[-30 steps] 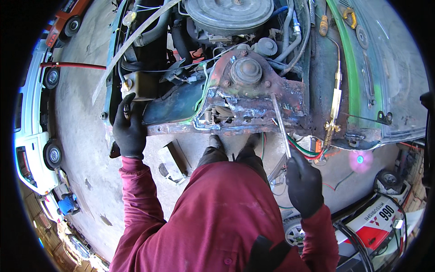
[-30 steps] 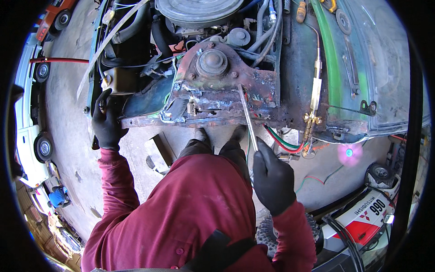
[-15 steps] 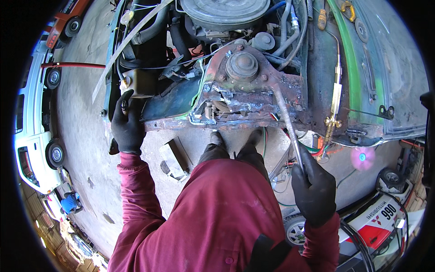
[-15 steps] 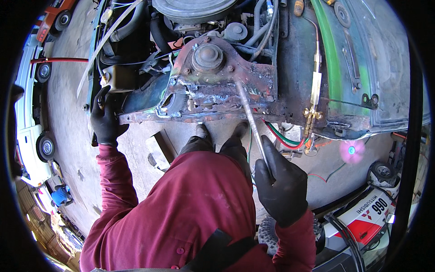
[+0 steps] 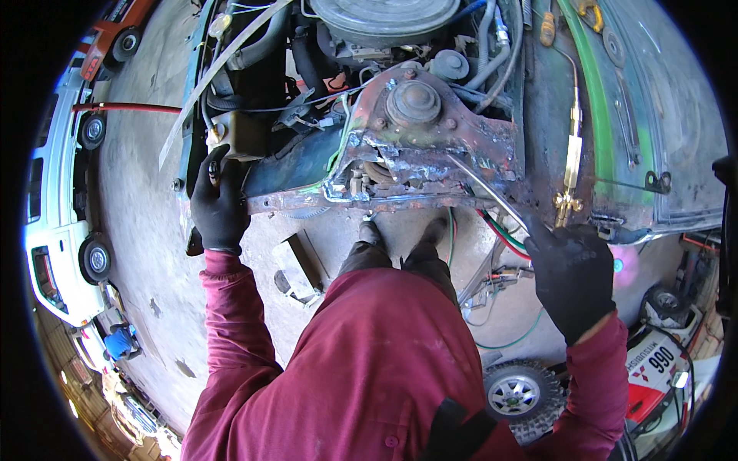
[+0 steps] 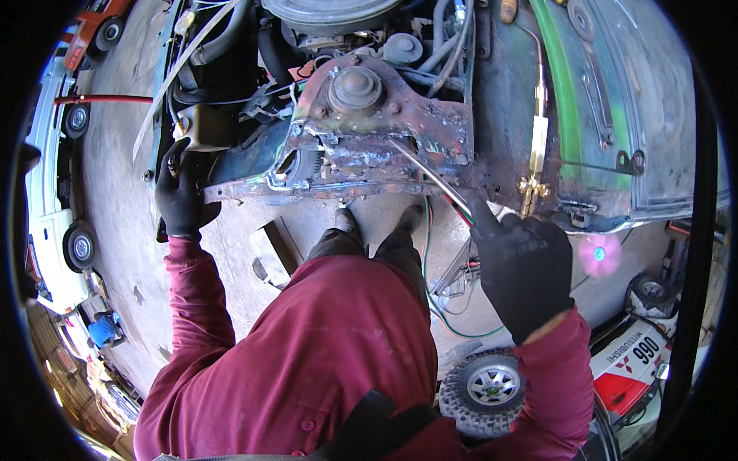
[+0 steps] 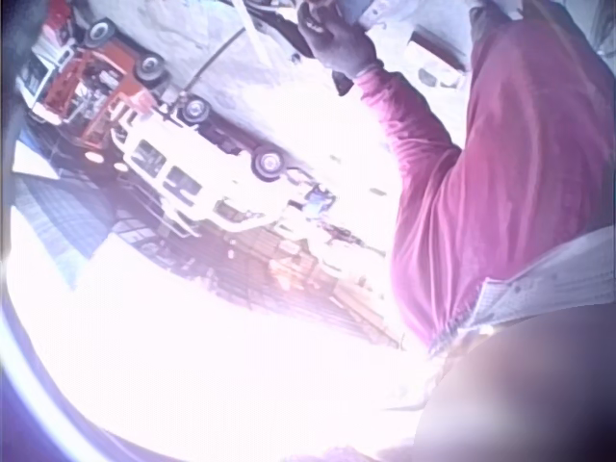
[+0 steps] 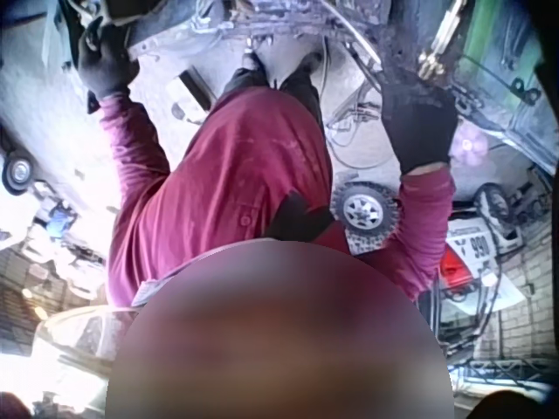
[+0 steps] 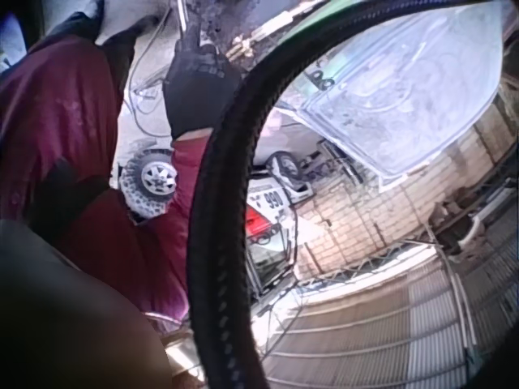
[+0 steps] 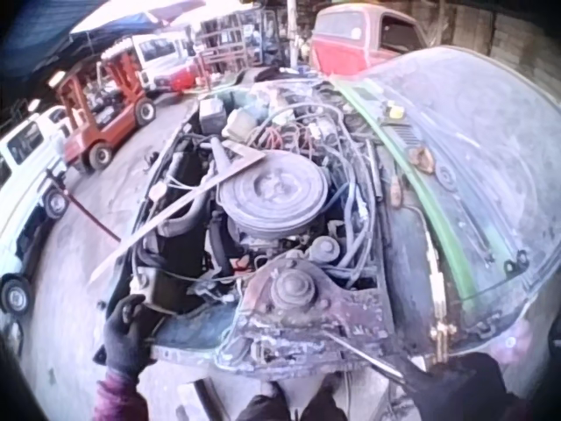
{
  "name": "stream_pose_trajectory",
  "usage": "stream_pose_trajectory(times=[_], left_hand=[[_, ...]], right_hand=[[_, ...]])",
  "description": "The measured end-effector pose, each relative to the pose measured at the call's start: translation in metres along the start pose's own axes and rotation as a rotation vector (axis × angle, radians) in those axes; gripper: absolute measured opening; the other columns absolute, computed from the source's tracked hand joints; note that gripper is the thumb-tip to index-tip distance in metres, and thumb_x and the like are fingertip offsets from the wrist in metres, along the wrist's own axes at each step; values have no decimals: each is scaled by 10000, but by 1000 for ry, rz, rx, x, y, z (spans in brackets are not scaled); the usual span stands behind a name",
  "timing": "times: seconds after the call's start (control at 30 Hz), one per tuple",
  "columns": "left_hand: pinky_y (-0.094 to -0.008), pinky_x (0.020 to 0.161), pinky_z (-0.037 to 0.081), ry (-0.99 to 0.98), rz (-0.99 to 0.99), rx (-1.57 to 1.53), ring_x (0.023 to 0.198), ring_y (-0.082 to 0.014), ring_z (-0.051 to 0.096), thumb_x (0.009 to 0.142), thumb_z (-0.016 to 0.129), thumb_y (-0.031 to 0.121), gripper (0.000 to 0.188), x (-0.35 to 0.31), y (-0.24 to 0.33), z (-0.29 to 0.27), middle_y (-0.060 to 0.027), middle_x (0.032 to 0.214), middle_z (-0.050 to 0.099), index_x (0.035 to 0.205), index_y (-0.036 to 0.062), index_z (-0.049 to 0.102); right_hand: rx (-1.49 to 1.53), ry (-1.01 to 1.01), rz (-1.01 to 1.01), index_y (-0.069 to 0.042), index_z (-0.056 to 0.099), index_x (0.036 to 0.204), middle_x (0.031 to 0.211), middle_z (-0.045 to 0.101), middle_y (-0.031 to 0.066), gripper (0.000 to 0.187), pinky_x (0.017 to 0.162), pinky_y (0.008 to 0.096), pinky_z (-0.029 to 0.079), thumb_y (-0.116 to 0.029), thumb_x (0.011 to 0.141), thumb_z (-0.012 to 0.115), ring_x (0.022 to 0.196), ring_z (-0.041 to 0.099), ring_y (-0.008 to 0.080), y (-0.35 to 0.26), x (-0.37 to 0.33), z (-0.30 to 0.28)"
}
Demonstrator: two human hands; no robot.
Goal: The person uses a welding torch to heat and weld a section of a car's front frame. They repeatedly apply heat, then use a metal bar to tap and adjust the welded area. The person also uses a wrench to tighten bolts on the frame while continuing to weld.
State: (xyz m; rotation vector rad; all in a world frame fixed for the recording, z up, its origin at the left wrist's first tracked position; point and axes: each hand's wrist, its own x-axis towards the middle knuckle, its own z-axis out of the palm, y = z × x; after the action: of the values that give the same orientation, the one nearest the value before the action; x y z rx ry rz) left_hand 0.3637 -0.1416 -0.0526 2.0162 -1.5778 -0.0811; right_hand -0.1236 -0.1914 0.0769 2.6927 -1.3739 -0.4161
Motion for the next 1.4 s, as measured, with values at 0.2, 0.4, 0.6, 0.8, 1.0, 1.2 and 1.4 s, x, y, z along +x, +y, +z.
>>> stream_pose_trajectory(times=[0.2,0.4,0.6,0.8,1.0,1.2,1.4], left_hand=[[-374,941,594,49,10,-49,1077,-288,792,1065,693,148,291,-2,-4,1,-178,1207,795,1342,73,742],[-375,946,590,53,130,66,1083,-282,787,1072,674,136,287,0,-3,1,-169,1230,794,1341,60,739],[-370,949,589,60,84,-14,1087,-298,783,1078,673,135,274,-1,0,0,-161,1236,791,1333,61,740],[-381,935,591,37,-122,-118,1085,-305,785,1083,667,141,273,-1,7,-1,-184,1227,782,1334,62,739],[-398,895,610,13,-69,-101,1071,-325,784,1060,677,82,254,1,3,0,-161,1260,763,1305,54,737],[-399,895,621,1,12,12,1086,-344,776,1030,694,47,242,-3,-6,2,-140,1286,758,1268,53,735],[-414,891,626,28,128,88,1089,-352,772,1019,704,59,239,0,-5,2,-145,1306,753,1255,63,738]], right_hand=[[53,-17,-67,-125,732,1407,800,689,80,396,719,444,527,-224,1024,744,759,698,264,-12,-13,-12],[175,188,-51,-102,744,1369,722,630,38,394,636,414,475,-245,1004,780,685,665,212,-2,-12,-2],[697,323,144,-16,755,1360,797,694,107,385,648,416,531,-150,1000,773,682,690,270,-17,-20,-32],[725,308,82,9,735,1391,879,736,162,377,694,412,563,-88,1026,716,723,712,314,-13,-9,-18],[973,254,181,7,739,1389,1009,792,204,374,748,403,603,-44,1020,708,833,781,295,-13,-26,-8],[894,374,259,-2,718,1430,979,793,207,417,756,400,614,-59,1017,721,807,788,285,-18,-29,-2],[752,150,128,-65,683,1514,785,715,151,494,623,420,541,-102,1024,738,655,720,239,-22,-32,21]])
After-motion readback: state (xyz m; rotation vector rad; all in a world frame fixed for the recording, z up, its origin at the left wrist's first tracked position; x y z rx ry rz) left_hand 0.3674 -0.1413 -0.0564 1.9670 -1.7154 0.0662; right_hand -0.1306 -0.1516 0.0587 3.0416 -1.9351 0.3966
